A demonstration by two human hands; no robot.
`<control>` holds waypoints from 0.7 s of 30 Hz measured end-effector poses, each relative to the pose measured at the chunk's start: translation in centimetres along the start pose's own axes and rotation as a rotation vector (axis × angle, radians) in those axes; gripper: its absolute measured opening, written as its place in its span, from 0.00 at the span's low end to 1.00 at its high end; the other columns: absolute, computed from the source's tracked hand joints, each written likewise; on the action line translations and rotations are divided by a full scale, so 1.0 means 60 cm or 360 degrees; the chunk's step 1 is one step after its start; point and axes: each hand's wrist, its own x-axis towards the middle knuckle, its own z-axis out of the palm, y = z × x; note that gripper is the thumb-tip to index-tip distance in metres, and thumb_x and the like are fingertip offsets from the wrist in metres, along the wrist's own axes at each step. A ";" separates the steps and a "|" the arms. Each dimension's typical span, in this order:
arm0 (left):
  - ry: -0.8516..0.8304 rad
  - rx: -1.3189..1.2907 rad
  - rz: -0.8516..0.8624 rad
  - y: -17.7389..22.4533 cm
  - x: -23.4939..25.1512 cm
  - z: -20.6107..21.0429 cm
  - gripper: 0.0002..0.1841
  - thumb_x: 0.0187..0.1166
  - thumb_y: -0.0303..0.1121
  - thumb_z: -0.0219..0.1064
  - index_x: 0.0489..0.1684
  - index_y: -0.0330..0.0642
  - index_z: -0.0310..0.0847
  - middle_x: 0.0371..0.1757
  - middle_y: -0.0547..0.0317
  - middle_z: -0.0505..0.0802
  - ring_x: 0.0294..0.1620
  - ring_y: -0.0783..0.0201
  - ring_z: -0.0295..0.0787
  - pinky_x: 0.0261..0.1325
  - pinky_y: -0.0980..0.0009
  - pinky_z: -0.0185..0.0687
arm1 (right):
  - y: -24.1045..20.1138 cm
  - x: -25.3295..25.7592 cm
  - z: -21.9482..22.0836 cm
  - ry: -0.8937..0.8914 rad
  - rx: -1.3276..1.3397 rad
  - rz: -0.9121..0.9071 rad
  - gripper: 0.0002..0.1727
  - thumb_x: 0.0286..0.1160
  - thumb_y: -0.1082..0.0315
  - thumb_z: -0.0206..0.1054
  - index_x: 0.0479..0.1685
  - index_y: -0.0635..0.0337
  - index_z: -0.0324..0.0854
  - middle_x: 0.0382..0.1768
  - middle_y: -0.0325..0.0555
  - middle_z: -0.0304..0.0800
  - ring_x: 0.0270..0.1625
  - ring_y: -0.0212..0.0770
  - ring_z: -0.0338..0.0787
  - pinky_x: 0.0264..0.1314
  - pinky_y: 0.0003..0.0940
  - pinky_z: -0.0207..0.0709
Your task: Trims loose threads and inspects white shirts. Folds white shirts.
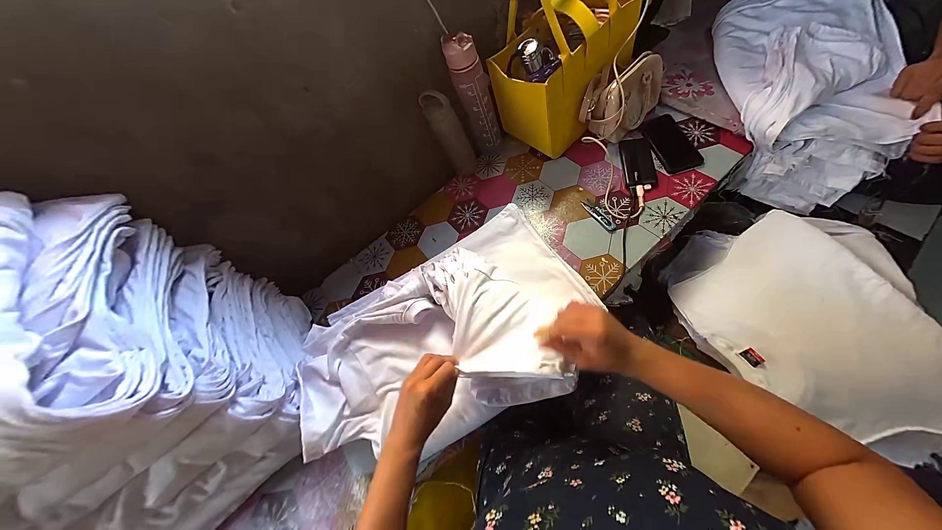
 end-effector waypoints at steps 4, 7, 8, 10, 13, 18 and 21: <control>0.0084 -0.0120 -0.0624 0.026 0.010 0.036 0.11 0.70 0.18 0.58 0.43 0.19 0.81 0.51 0.31 0.89 0.57 0.41 0.88 0.62 0.51 0.84 | 0.091 0.081 0.038 -0.0265 0.0069 0.0559 0.24 0.85 0.57 0.64 0.74 0.61 0.82 0.71 0.53 0.86 0.74 0.50 0.85 0.79 0.51 0.75; 0.0156 -0.0534 -0.1203 0.027 0.058 0.053 0.26 0.85 0.27 0.50 0.78 0.16 0.60 0.73 0.25 0.79 0.73 0.45 0.81 0.75 0.55 0.77 | 0.133 0.062 0.098 -0.0697 0.0245 0.0835 0.34 0.88 0.46 0.58 0.89 0.54 0.67 0.86 0.52 0.70 0.86 0.53 0.71 0.88 0.56 0.63; 0.0104 -0.0711 -0.1275 0.020 0.069 0.065 0.28 0.87 0.29 0.51 0.82 0.18 0.55 0.76 0.26 0.77 0.77 0.47 0.78 0.80 0.56 0.73 | 0.135 0.053 0.106 -0.0717 0.0268 0.0889 0.36 0.87 0.44 0.57 0.90 0.53 0.65 0.88 0.51 0.67 0.87 0.53 0.70 0.88 0.57 0.62; 0.0063 -0.0969 -0.1230 0.004 0.077 0.093 0.29 0.83 0.28 0.56 0.81 0.17 0.60 0.75 0.29 0.79 0.77 0.53 0.77 0.83 0.61 0.68 | 0.136 0.047 0.108 -0.0681 0.0302 0.0944 0.37 0.86 0.44 0.58 0.90 0.52 0.65 0.89 0.50 0.66 0.88 0.50 0.69 0.89 0.54 0.60; -0.0020 -0.1235 -0.1424 0.002 0.105 0.096 0.24 0.85 0.25 0.58 0.79 0.24 0.65 0.71 0.38 0.83 0.71 0.62 0.80 0.76 0.65 0.73 | 0.135 0.050 0.104 -0.0661 0.0309 0.0943 0.36 0.87 0.46 0.59 0.90 0.55 0.66 0.88 0.51 0.66 0.89 0.49 0.67 0.90 0.51 0.59; -0.0378 -0.1327 -0.1541 0.019 0.170 0.045 0.17 0.83 0.23 0.57 0.67 0.29 0.73 0.50 0.54 0.87 0.47 0.72 0.83 0.55 0.69 0.82 | 0.145 0.050 0.096 -0.0642 0.0481 0.0934 0.32 0.92 0.51 0.52 0.87 0.62 0.67 0.85 0.57 0.71 0.86 0.49 0.73 0.89 0.49 0.61; -0.0530 -0.1617 -0.1307 0.079 0.295 -0.010 0.19 0.95 0.41 0.42 0.54 0.41 0.78 0.34 0.68 0.88 0.32 0.77 0.83 0.39 0.76 0.82 | 0.003 0.169 -0.041 -0.0635 0.0685 0.1798 0.22 0.95 0.74 0.39 0.77 0.74 0.70 0.71 0.59 0.80 0.69 0.35 0.79 0.76 0.26 0.66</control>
